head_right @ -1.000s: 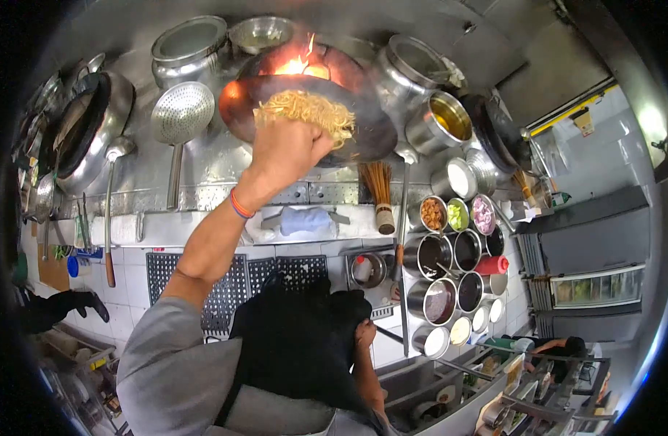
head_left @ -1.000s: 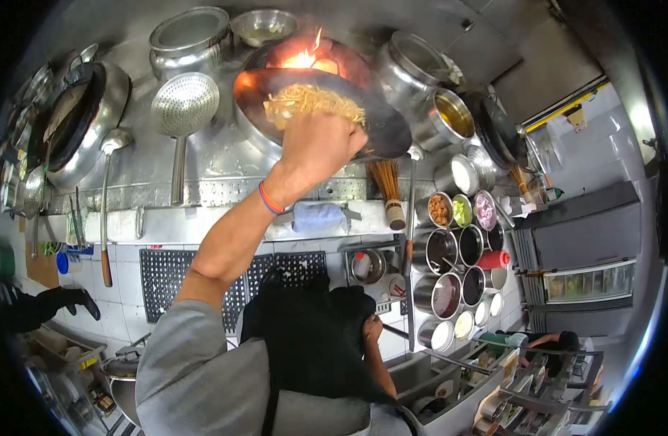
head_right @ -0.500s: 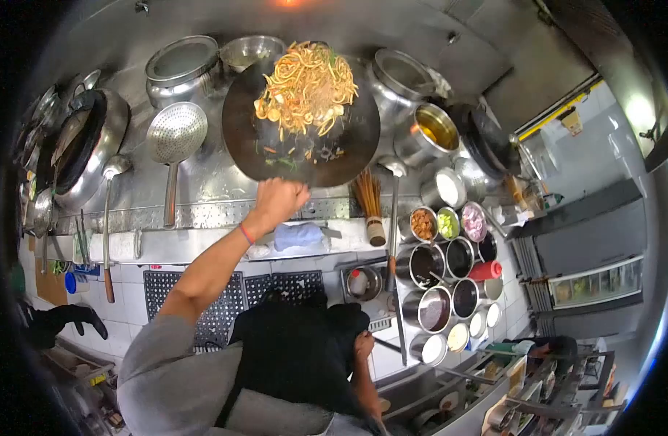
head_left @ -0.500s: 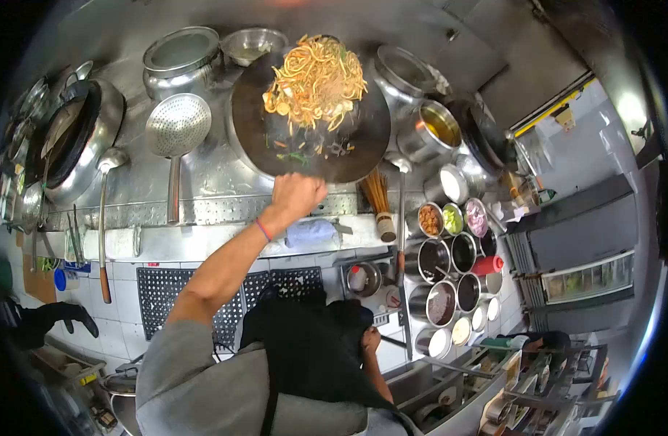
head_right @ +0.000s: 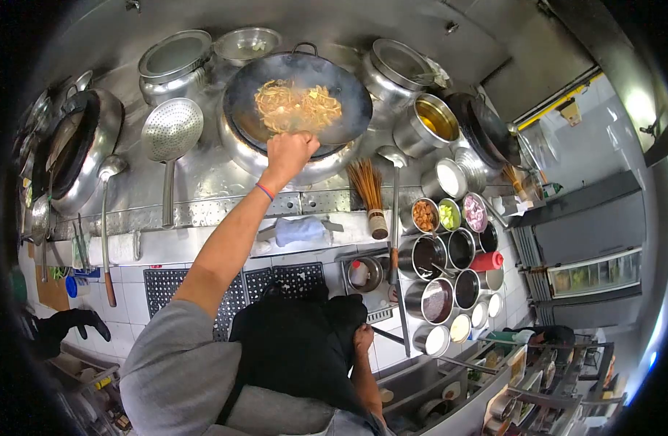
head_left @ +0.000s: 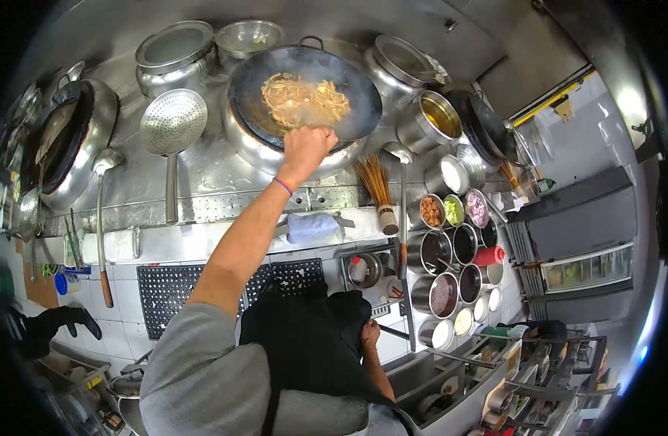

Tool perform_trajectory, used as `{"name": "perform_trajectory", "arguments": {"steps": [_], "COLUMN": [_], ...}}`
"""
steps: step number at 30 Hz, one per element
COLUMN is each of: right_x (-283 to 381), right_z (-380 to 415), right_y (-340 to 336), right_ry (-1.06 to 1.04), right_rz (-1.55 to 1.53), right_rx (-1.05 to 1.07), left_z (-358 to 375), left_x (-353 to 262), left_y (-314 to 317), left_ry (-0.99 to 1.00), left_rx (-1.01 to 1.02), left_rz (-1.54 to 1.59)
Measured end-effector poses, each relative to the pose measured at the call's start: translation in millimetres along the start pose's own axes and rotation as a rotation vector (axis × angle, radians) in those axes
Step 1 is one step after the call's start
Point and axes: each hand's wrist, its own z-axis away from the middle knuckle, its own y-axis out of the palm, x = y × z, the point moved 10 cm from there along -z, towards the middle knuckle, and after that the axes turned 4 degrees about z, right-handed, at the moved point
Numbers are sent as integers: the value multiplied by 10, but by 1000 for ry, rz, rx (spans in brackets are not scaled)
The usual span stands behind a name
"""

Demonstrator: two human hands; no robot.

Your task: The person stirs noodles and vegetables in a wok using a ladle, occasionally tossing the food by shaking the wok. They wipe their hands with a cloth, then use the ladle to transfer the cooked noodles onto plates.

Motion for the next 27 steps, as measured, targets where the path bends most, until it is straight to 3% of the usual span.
{"name": "perform_trajectory", "arguments": {"steps": [7, 10, 12, 15, 20, 24, 26, 27], "right_x": [81, 30, 74, 158, 44, 77, 200, 233], "right_z": [247, 442, 578, 845, 977, 1034, 996, 1065], "right_y": [114, 229, 253, 109, 132, 75, 164, 194], "right_ry": [107, 160, 158, 223, 195, 291, 255, 394], "right_rz": [39, 21, 90, 32, 61, 10, 30, -62], "right_rx": [116, 187, 274, 233, 201, 221, 302, 387], "left_z": [19, -50, 30, 16, -3, 20, 12, 12], "left_x": [39, 23, 13, 41, 41, 53, 55, 68], "left_y": [52, 50, 94, 148, 101, 98, 75, 67], "left_ry": [-24, 70, 80, 57, 57, 90, 99, 89], "left_rx": [63, 27, 97, 199, 133, 63, 43, 35], "left_rz": [3, -34, -59, -82, -103, -51, -39, -46]}}
